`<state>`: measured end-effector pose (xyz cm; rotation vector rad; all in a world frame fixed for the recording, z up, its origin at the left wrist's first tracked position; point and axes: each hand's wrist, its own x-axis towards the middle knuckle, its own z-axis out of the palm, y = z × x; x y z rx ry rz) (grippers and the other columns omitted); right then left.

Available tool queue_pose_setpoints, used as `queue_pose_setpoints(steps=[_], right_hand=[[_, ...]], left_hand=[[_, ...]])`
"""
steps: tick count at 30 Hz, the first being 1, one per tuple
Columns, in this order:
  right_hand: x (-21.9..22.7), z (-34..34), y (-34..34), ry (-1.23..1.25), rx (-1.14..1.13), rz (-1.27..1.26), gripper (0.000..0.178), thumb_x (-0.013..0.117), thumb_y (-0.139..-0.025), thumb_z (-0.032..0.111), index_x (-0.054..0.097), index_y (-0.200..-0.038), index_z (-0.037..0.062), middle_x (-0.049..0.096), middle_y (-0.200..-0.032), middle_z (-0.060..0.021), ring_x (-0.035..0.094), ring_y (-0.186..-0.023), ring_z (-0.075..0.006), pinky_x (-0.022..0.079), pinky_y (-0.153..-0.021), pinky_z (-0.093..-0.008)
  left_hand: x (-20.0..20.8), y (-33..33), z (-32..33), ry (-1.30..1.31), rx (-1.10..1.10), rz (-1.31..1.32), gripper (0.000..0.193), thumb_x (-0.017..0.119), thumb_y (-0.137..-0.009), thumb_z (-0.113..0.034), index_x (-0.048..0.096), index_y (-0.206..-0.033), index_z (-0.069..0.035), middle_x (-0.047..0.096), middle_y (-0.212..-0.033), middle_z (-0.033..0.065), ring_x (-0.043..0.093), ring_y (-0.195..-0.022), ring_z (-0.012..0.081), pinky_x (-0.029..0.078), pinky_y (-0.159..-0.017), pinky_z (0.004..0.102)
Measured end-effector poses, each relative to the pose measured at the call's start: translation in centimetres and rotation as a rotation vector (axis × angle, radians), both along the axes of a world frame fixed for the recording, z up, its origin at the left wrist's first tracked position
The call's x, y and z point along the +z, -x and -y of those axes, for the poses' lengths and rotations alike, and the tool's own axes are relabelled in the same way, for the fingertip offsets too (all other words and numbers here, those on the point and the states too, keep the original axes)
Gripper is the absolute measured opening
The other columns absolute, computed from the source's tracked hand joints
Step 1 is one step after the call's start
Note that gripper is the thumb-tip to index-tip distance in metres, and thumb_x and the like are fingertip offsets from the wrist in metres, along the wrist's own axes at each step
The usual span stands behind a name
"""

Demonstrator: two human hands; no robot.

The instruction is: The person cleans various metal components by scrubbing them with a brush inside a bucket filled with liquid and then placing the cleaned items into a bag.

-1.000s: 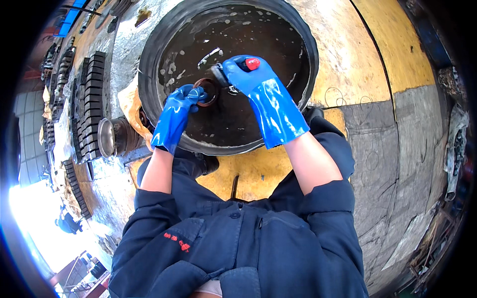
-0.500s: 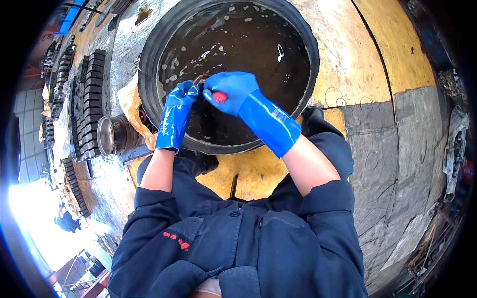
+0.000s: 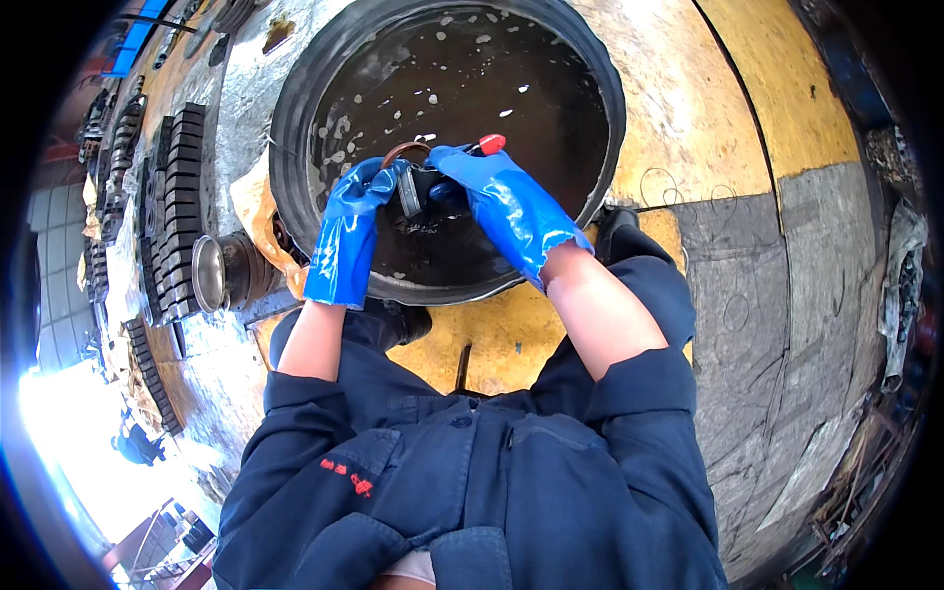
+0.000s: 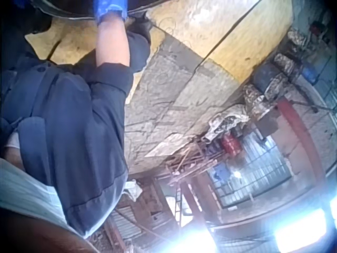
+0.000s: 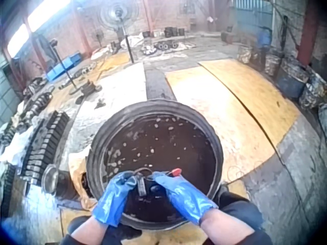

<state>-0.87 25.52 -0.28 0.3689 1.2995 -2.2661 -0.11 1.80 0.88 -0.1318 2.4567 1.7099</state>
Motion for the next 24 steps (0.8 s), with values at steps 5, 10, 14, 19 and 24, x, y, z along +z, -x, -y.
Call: queue_pose_setpoints(steps=[5, 10, 14, 19, 24], right_hand=[[-0.8, 1.2, 0.6, -0.516, 0.188, -0.233, 0.032, 0.070, -0.102, 0.040, 0.084, -0.111, 0.0124, 0.083, -0.097, -0.0079, 0.078, -0.090, -0.0254, 0.060, -0.082, -0.0391], [1.0, 2.3, 0.2, -1.289, 0.378, -0.673, 0.034, 0.066, -0.103, 0.051, 0.080, -0.116, 0.0231, 0.083, -0.110, -0.0118, 0.079, -0.104, -0.0353, 0.062, -0.089, -0.0482], [1.4, 1.3, 0.4, -1.342, 0.283, -0.558, 0.034, 0.066, -0.104, 0.049, 0.081, -0.120, 0.0236, 0.083, -0.114, -0.0107, 0.078, -0.110, -0.0371, 0.062, -0.096, -0.0477], [0.3, -1.2, 1.8, -1.145, 0.244, -0.098, 0.037, 0.072, -0.099, 0.045, 0.081, -0.117, 0.0137, 0.083, -0.109, -0.0138, 0.079, -0.107, -0.0368, 0.061, -0.096, -0.0441], [-1.5, -1.4, 3.5, -0.393, 0.014, -0.089, 0.038, 0.074, -0.101, 0.041, 0.081, -0.116, 0.0064, 0.083, -0.101, -0.0106, 0.079, -0.094, -0.0249, 0.060, -0.089, -0.0359]], left_hand=[[0.9, -0.4, -0.6, -0.114, -0.007, 0.071, 0.040, 0.077, -0.106, -0.031, 0.077, -0.130, 0.001, 0.079, -0.116, 0.0080, 0.070, -0.111, 0.0185, 0.053, -0.102, 0.0338], [-0.2, -0.2, 0.3, -0.012, 0.015, 0.088, 0.039, 0.076, -0.108, -0.032, 0.077, -0.130, 0.000, 0.083, -0.115, 0.0084, 0.076, -0.108, 0.0179, 0.058, -0.096, 0.0332], [-0.8, 0.4, 1.1, 0.124, 0.059, 0.112, 0.038, 0.075, -0.108, -0.034, 0.079, -0.126, -0.001, 0.082, -0.111, 0.0076, 0.075, -0.101, 0.0161, 0.057, -0.090, 0.0323], [-2.0, 0.2, 1.9, 0.088, 0.035, 0.070, 0.038, 0.078, -0.107, -0.033, 0.078, -0.127, -0.001, 0.081, -0.108, 0.0064, 0.072, -0.095, 0.0140, 0.056, -0.084, 0.0299], [-3.8, 0.4, 2.4, 0.280, -0.047, -0.098, 0.032, 0.079, -0.105, -0.021, 0.077, -0.127, 0.001, 0.083, -0.112, 0.0085, 0.076, -0.099, 0.0178, 0.060, -0.091, 0.0346]])
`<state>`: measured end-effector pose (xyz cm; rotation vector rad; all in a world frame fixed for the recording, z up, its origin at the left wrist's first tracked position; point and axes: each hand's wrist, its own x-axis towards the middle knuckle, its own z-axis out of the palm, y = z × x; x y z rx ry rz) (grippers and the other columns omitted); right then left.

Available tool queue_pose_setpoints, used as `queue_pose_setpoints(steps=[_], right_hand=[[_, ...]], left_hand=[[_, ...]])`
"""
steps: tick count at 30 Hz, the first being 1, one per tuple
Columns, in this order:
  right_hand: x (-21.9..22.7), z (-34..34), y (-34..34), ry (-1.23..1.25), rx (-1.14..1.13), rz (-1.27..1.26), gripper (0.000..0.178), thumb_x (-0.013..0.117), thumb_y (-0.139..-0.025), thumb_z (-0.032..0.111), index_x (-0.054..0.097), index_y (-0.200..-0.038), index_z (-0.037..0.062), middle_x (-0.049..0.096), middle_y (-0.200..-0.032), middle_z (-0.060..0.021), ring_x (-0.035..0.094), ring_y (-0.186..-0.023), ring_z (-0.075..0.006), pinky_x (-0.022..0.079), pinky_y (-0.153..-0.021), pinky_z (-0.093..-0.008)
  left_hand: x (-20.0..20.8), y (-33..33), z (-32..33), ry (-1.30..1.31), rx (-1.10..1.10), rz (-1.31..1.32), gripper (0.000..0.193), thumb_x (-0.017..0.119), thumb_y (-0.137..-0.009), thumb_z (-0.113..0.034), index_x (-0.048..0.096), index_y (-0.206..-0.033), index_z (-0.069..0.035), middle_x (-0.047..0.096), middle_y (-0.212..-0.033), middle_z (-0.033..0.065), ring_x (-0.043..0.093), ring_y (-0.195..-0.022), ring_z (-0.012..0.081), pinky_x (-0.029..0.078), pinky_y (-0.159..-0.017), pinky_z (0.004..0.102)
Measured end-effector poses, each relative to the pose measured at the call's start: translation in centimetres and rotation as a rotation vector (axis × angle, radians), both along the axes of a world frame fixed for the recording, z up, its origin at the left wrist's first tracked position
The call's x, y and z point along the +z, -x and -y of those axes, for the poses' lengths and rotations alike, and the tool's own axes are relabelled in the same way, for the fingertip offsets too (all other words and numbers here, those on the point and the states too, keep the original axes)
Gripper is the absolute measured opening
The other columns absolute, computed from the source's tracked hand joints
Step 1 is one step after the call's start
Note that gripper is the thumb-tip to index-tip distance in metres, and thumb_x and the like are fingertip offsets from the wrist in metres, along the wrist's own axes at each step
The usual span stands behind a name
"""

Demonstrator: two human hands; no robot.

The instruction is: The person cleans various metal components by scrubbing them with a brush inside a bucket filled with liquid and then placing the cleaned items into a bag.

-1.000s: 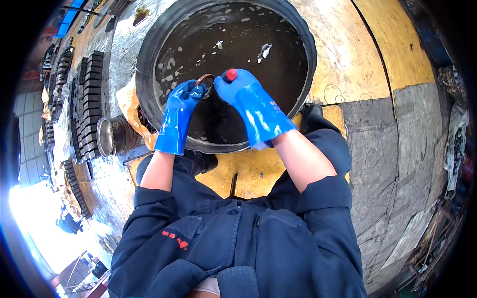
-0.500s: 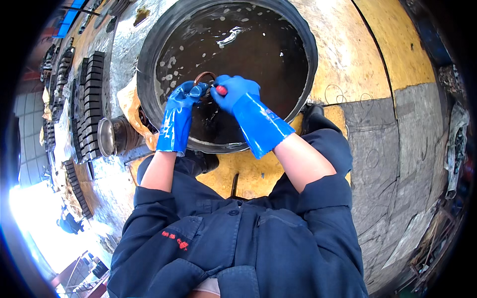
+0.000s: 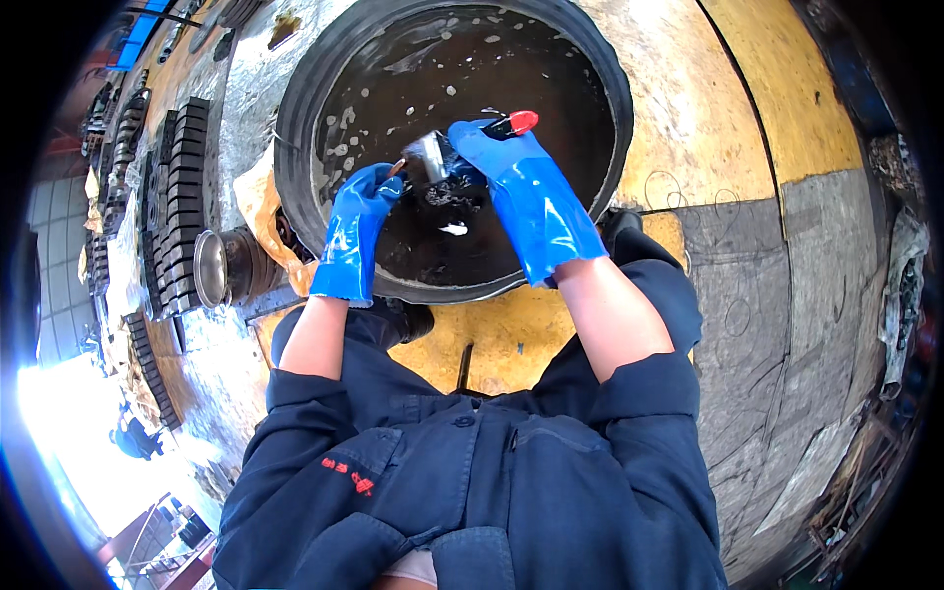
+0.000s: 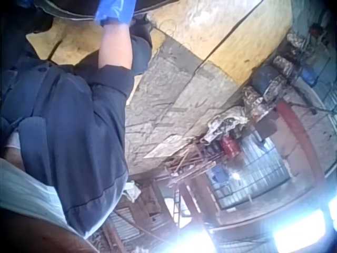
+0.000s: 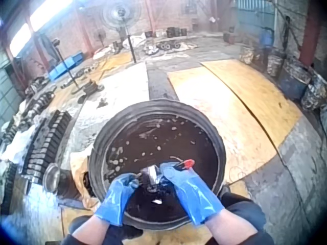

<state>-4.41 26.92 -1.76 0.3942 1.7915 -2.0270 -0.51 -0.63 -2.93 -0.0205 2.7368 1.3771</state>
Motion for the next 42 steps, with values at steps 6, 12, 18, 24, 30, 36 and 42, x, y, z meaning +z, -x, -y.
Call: queue_pose_setpoints(steps=[6, 12, 18, 24, 30, 36, 42], right_hand=[[1.0, -1.7, -1.6, 0.222, -0.107, 0.098, 0.034, 0.077, -0.101, 0.035, 0.081, -0.117, 0.0047, 0.082, -0.102, -0.0091, 0.078, -0.093, -0.0209, 0.061, -0.088, -0.0343], [0.9, -2.4, -1.4, 0.247, -0.170, 0.151, 0.031, 0.080, -0.101, 0.028, 0.080, -0.119, 0.0030, 0.081, -0.102, -0.0076, 0.077, -0.093, -0.0170, 0.061, -0.087, -0.0327], [0.8, -2.3, -1.3, 0.205, -0.185, 0.079, 0.030, 0.080, -0.101, 0.028, 0.080, -0.119, 0.0032, 0.081, -0.102, -0.0073, 0.077, -0.093, -0.0167, 0.061, -0.087, -0.0326], [0.9, -3.5, -1.2, 0.148, -0.203, 0.005, 0.030, 0.080, -0.101, 0.028, 0.081, -0.119, 0.0034, 0.081, -0.102, -0.0071, 0.077, -0.093, -0.0163, 0.061, -0.087, -0.0325], [0.7, -3.9, -1.5, 0.081, -0.193, -0.063, 0.030, 0.080, -0.101, 0.028, 0.081, -0.118, 0.0036, 0.081, -0.102, -0.0069, 0.076, -0.093, -0.0160, 0.061, -0.087, -0.0324], [0.6, -3.9, -1.6, 0.032, -0.189, -0.140, 0.029, 0.081, -0.101, 0.028, 0.081, -0.118, 0.0038, 0.081, -0.102, -0.0067, 0.076, -0.092, -0.0156, 0.061, -0.087, -0.0323], [1.3, -2.9, -1.4, 0.021, -0.165, -0.196, 0.029, 0.081, -0.101, 0.027, 0.081, -0.118, 0.0040, 0.081, -0.103, -0.0065, 0.076, -0.092, -0.0153, 0.061, -0.087, -0.0321]], left_hand=[[-0.5, 0.7, -0.4, 0.142, -0.091, -0.215, 0.031, 0.080, -0.102, -0.018, 0.079, -0.131, -0.006, 0.083, -0.118, 0.0127, 0.079, -0.107, 0.0227, 0.060, -0.095, 0.0366], [4.0, 0.9, -1.0, -0.474, 0.072, 0.071, 0.033, 0.075, -0.110, -0.026, 0.079, -0.131, -0.001, 0.082, -0.125, 0.0105, 0.077, -0.114, 0.0226, 0.060, -0.097, 0.0385], [4.6, 1.0, -1.0, -0.781, 0.092, 0.220, 0.035, 0.068, -0.114, -0.029, 0.074, -0.138, -0.004, 0.078, -0.138, 0.0128, 0.075, -0.127, 0.0261, 0.060, -0.104, 0.0429], [4.6, 1.1, -1.6, -0.788, 0.112, 0.257, 0.035, 0.066, -0.115, -0.033, 0.074, -0.137, -0.007, 0.078, -0.139, 0.0102, 0.073, -0.130, 0.0236, 0.057, -0.106, 0.0410], [6.1, 0.3, -2.7, -0.782, 0.151, 0.231, 0.031, 0.070, -0.113, -0.030, 0.076, -0.132, -0.005, 0.082, -0.129, 0.0085, 0.077, -0.116, 0.0217, 0.058, -0.098, 0.0358], [4.6, 0.5, -3.0, -0.792, 0.089, 0.222, 0.022, 0.074, -0.108, -0.017, 0.080, -0.124, -0.002, 0.083, -0.118, 0.0085, 0.076, -0.105, 0.0160, 0.058, -0.088, 0.0294], [9.3, -0.6, 2.6, -0.473, 0.276, 0.034, 0.037, 0.080, -0.103, -0.033, 0.079, -0.130, -0.007, 0.078, -0.107, 0.0012, 0.067, -0.095, 0.0110, 0.053, -0.086, 0.0290]])
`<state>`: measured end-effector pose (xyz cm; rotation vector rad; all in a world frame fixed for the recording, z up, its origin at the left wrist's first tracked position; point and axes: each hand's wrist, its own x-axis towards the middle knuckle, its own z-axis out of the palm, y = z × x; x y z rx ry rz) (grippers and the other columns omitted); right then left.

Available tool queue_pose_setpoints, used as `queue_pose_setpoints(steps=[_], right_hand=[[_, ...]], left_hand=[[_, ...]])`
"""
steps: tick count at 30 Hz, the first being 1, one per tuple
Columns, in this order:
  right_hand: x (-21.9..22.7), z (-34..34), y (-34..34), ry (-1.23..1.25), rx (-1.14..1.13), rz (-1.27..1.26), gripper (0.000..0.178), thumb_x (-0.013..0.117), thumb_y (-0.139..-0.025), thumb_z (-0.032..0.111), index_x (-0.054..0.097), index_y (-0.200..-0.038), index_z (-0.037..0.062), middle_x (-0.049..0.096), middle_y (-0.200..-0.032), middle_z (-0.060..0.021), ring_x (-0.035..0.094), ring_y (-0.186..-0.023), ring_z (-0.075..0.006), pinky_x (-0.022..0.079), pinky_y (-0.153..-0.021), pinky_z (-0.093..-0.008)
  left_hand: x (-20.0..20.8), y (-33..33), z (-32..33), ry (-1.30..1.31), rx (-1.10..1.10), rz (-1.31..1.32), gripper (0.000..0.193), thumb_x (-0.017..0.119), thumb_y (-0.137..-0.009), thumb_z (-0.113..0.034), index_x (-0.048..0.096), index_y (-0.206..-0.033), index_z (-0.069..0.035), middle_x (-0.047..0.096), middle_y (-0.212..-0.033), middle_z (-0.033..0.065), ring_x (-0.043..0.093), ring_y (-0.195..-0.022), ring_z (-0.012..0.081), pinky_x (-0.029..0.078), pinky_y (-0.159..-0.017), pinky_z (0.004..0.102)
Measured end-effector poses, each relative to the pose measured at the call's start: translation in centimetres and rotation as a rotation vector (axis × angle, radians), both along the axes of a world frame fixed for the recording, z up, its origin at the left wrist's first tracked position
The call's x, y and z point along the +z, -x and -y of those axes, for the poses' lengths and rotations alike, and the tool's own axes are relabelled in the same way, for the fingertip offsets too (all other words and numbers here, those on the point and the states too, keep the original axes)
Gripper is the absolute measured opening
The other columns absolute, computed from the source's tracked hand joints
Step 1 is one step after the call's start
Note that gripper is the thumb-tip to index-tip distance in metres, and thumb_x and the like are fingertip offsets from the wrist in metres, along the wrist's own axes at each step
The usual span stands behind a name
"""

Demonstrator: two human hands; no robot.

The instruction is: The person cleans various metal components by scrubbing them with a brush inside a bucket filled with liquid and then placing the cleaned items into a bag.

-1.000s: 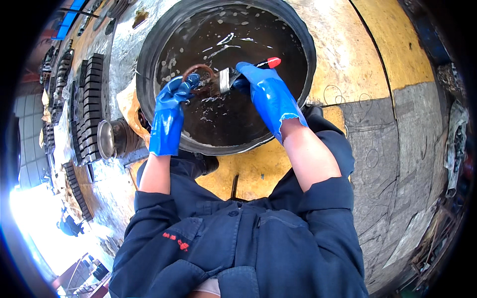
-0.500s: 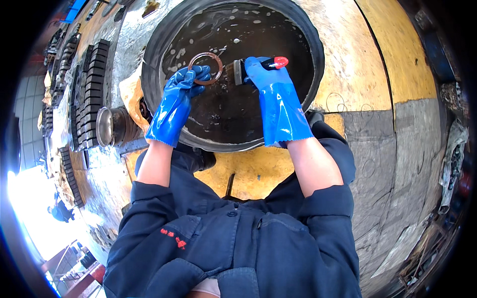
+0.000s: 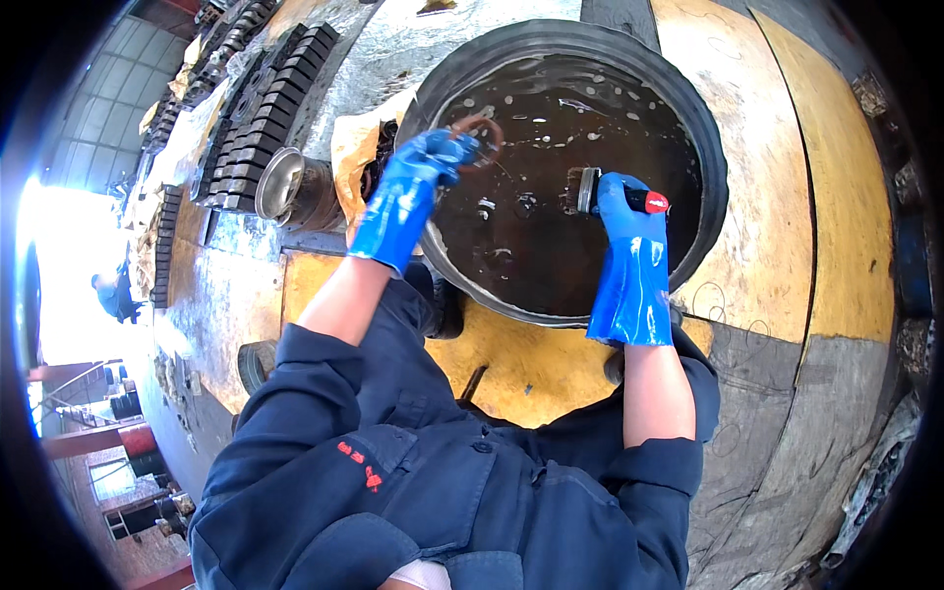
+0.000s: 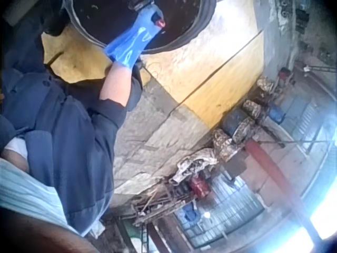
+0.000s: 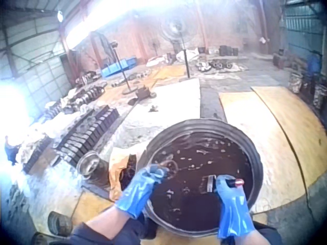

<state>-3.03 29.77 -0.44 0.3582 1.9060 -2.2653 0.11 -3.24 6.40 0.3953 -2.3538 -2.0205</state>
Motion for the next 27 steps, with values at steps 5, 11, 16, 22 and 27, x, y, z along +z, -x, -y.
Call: queue_pose_setpoints(steps=[5, 11, 16, 22, 27], right_hand=[[0.2, -0.4, 0.4, -0.024, -0.007, -0.030, 0.029, 0.081, -0.101, 0.027, 0.081, -0.118, 0.0042, 0.081, -0.103, -0.0063, 0.076, -0.092, -0.0150, 0.061, -0.087, -0.0320], [0.7, -0.1, -0.4, -0.018, -0.009, -0.041, 0.028, 0.081, -0.101, 0.027, 0.081, -0.118, 0.0044, 0.081, -0.103, -0.0061, 0.076, -0.092, -0.0147, 0.061, -0.086, -0.0319], [0.5, -1.5, -0.4, -0.027, -0.045, -0.067, 0.028, 0.082, -0.101, 0.027, 0.081, -0.118, 0.0046, 0.081, -0.103, -0.0059, 0.076, -0.092, -0.0144, 0.061, -0.086, -0.0318], [0.8, -1.5, 0.5, -0.056, -0.060, -0.106, 0.028, 0.082, -0.101, 0.026, 0.081, -0.119, 0.0046, 0.081, -0.104, -0.0047, 0.076, -0.092, -0.0143, 0.061, -0.087, -0.0319], [4.5, -1.5, -0.7, -0.092, -0.102, -0.092, 0.022, 0.079, -0.100, 0.024, 0.080, -0.111, 0.0052, 0.080, -0.099, -0.0044, 0.075, -0.090, -0.0136, 0.060, -0.085, -0.0308]], left_hand=[[4.1, -0.4, 7.4, 0.235, 0.202, -0.006, 0.040, 0.076, -0.103, -0.033, 0.078, -0.131, -0.005, 0.078, -0.106, 0.0050, 0.067, -0.096, 0.0129, 0.052, -0.087, 0.0307], [1.4, -2.0, 18.7, 0.701, 0.321, 0.059, 0.053, 0.079, -0.098, -0.035, 0.073, -0.136, 0.002, 0.079, -0.126, 0.0228, 0.075, -0.117, 0.0306, 0.056, -0.105, 0.0387], [4.7, -0.8, 13.4, 0.542, 0.183, -0.083, 0.055, 0.078, -0.100, -0.033, 0.070, -0.139, 0.005, 0.077, -0.132, 0.0198, 0.072, -0.120, 0.0277, 0.055, -0.107, 0.0387], [4.9, 3.4, 2.0, 0.365, -0.173, 0.041, 0.061, 0.078, -0.102, -0.038, 0.067, -0.148, 0.000, 0.074, -0.137, 0.0116, 0.069, -0.123, 0.0209, 0.053, -0.105, 0.0344], [-4.5, 6.8, -2.8, 0.586, -0.499, 0.389, 0.089, 0.088, -0.090, -0.050, 0.060, -0.158, 0.001, 0.072, -0.148, 0.0185, 0.067, -0.136, 0.0281, 0.053, -0.112, 0.0394]])
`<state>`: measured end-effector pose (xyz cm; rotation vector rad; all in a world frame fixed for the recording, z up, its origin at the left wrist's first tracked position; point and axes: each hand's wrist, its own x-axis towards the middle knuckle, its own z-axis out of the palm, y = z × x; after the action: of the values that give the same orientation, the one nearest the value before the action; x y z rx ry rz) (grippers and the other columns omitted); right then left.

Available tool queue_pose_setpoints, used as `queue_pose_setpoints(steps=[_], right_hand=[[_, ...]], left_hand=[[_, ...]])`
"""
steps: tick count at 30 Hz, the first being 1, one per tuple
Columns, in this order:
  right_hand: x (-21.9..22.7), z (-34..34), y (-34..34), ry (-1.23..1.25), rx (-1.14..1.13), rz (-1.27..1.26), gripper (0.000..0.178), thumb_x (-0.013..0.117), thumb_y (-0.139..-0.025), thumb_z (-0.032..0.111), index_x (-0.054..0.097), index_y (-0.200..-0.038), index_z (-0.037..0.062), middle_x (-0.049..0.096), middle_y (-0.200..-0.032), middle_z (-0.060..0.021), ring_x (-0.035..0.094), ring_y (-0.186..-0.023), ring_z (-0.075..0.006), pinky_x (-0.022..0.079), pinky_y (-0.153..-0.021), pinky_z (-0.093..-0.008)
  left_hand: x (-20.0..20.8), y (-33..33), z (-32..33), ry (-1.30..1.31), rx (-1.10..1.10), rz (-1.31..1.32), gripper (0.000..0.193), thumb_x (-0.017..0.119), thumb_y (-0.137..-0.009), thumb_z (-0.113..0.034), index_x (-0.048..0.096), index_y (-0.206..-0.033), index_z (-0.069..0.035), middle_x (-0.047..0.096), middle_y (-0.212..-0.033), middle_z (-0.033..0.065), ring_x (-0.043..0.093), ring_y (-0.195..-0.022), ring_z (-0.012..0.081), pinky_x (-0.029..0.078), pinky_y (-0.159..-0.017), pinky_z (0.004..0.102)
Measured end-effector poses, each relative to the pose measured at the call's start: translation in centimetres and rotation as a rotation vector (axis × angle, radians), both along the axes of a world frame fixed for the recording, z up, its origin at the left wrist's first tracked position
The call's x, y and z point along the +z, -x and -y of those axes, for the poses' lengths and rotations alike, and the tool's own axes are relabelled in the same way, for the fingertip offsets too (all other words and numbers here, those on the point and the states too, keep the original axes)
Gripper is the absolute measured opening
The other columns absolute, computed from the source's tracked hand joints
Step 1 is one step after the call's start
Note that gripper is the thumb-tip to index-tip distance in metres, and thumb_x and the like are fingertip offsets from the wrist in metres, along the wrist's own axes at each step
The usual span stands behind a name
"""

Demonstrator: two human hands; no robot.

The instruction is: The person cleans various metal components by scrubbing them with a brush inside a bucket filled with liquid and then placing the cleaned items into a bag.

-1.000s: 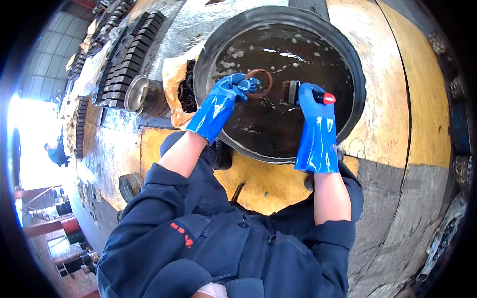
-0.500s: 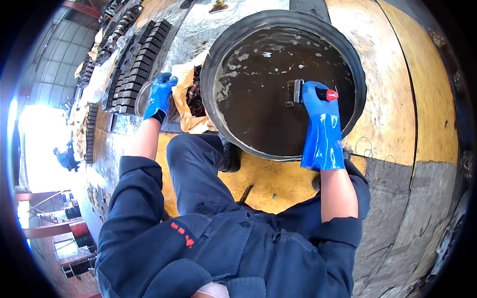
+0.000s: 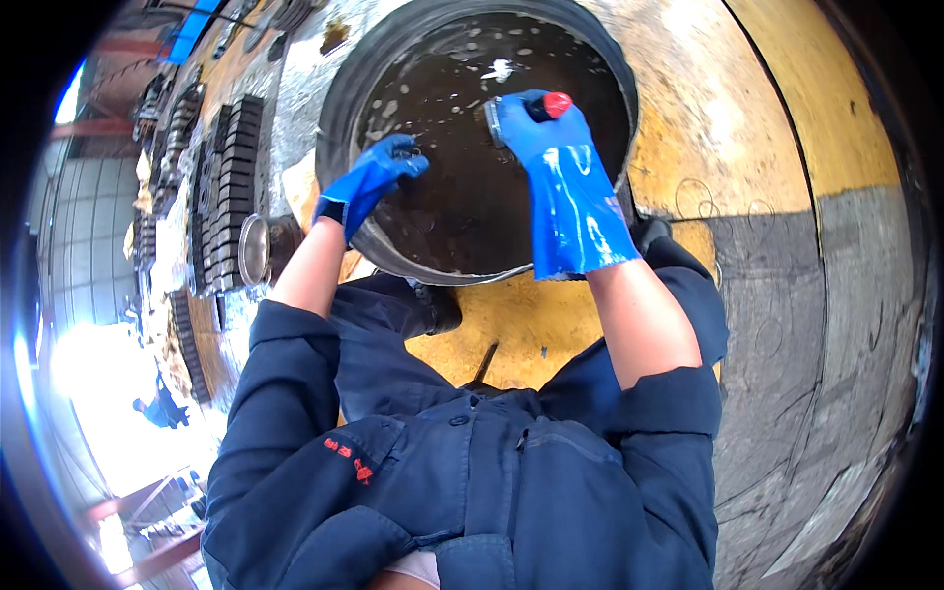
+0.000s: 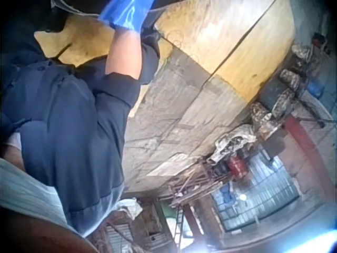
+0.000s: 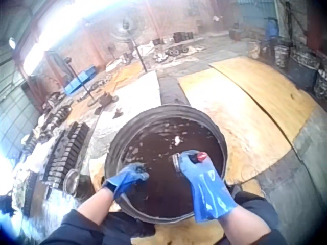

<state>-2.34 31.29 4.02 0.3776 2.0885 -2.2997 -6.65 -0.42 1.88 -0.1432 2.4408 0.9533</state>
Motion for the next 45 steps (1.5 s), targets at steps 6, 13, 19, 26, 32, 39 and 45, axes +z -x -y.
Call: queue_pose_setpoints(steps=[6, 13, 19, 26, 32, 39, 45], right_hand=[[2.4, -0.8, -1.2, -0.008, -0.151, 0.070, 0.010, 0.074, -0.101, 0.015, 0.078, -0.104, 0.0068, 0.076, -0.094, -0.0028, 0.073, -0.086, -0.0131, 0.058, -0.078, -0.0297], [3.1, -0.2, -0.7, -0.076, -0.071, 0.094, 0.012, 0.070, -0.101, 0.013, 0.080, -0.103, 0.0054, 0.078, -0.093, -0.0052, 0.073, -0.085, -0.0145, 0.058, -0.076, -0.0311], [0.5, -0.7, 1.4, -0.242, -0.021, 0.111, 0.026, 0.075, -0.097, 0.030, 0.082, -0.101, 0.0055, 0.081, -0.090, -0.0092, 0.077, -0.085, -0.0208, 0.060, -0.082, -0.0361], [1.2, -1.3, 1.2, -0.172, -0.007, 0.089, 0.036, 0.077, -0.094, 0.040, 0.082, -0.099, 0.0045, 0.081, -0.090, -0.0138, 0.079, -0.087, -0.0281, 0.061, -0.086, -0.0402], [4.2, -2.2, 1.1, -0.157, -0.076, 0.207, 0.036, 0.078, -0.093, 0.040, 0.082, -0.097, 0.0046, 0.082, -0.091, -0.0134, 0.080, -0.088, -0.0286, 0.061, -0.089, -0.0403], [3.2, -2.9, 1.2, -0.167, -0.093, 0.136, 0.035, 0.074, -0.093, 0.040, 0.082, -0.097, 0.0060, 0.082, -0.092, -0.0164, 0.079, -0.089, -0.0335, 0.061, -0.090, -0.0416], [3.3, -3.2, 1.4, -0.199, -0.105, 0.154, 0.035, 0.074, -0.093, 0.039, 0.082, -0.096, 0.0052, 0.081, -0.089, -0.0179, 0.079, -0.087, -0.0343, 0.061, -0.088, -0.0426]], left_hand=[[-6.8, -0.9, -3.2, 0.123, -0.241, 0.057, 0.075, 0.083, -0.088, -0.041, 0.067, -0.152, -0.005, 0.073, -0.145, 0.0254, 0.069, -0.137, 0.0405, 0.053, -0.115, 0.0486], [-4.8, -3.7, -5.8, 0.486, -0.432, 0.078, 0.061, 0.074, -0.093, -0.038, 0.071, -0.146, -0.008, 0.069, -0.149, 0.0243, 0.064, -0.142, 0.0432, 0.051, -0.118, 0.0508], [-5.5, -4.9, -9.0, 0.489, -0.596, 0.183, 0.056, 0.072, -0.096, -0.040, 0.072, -0.144, -0.011, 0.071, -0.146, 0.0250, 0.066, -0.136, 0.0440, 0.053, -0.114, 0.0498], [-4.6, -5.6, -10.6, 0.259, -0.373, 0.163, 0.067, 0.087, -0.084, -0.041, 0.074, -0.142, -0.011, 0.075, -0.140, 0.0206, 0.070, -0.133, 0.0373, 0.053, -0.114, 0.0448], [-5.9, -3.4, -11.2, 0.146, -0.358, -0.142, 0.071, 0.090, -0.082, -0.037, 0.072, -0.145, -0.008, 0.067, -0.155, 0.0168, 0.062, -0.143, 0.0381, 0.049, -0.120, 0.0432], [-17.3, -0.3, -7.8, 0.135, -0.790, -0.207, 0.040, 0.078, -0.096, -0.029, 0.081, -0.133, -0.012, 0.069, -0.154, 0.0127, 0.053, -0.155, 0.0315, 0.036, -0.132, 0.0368], [-17.3, -0.1, -10.3, 0.283, -0.615, -0.109, 0.085, 0.092, -0.078, -0.035, 0.065, -0.149, 0.002, 0.066, -0.152, 0.0274, 0.064, -0.142, 0.0405, 0.053, -0.119, 0.0445]])
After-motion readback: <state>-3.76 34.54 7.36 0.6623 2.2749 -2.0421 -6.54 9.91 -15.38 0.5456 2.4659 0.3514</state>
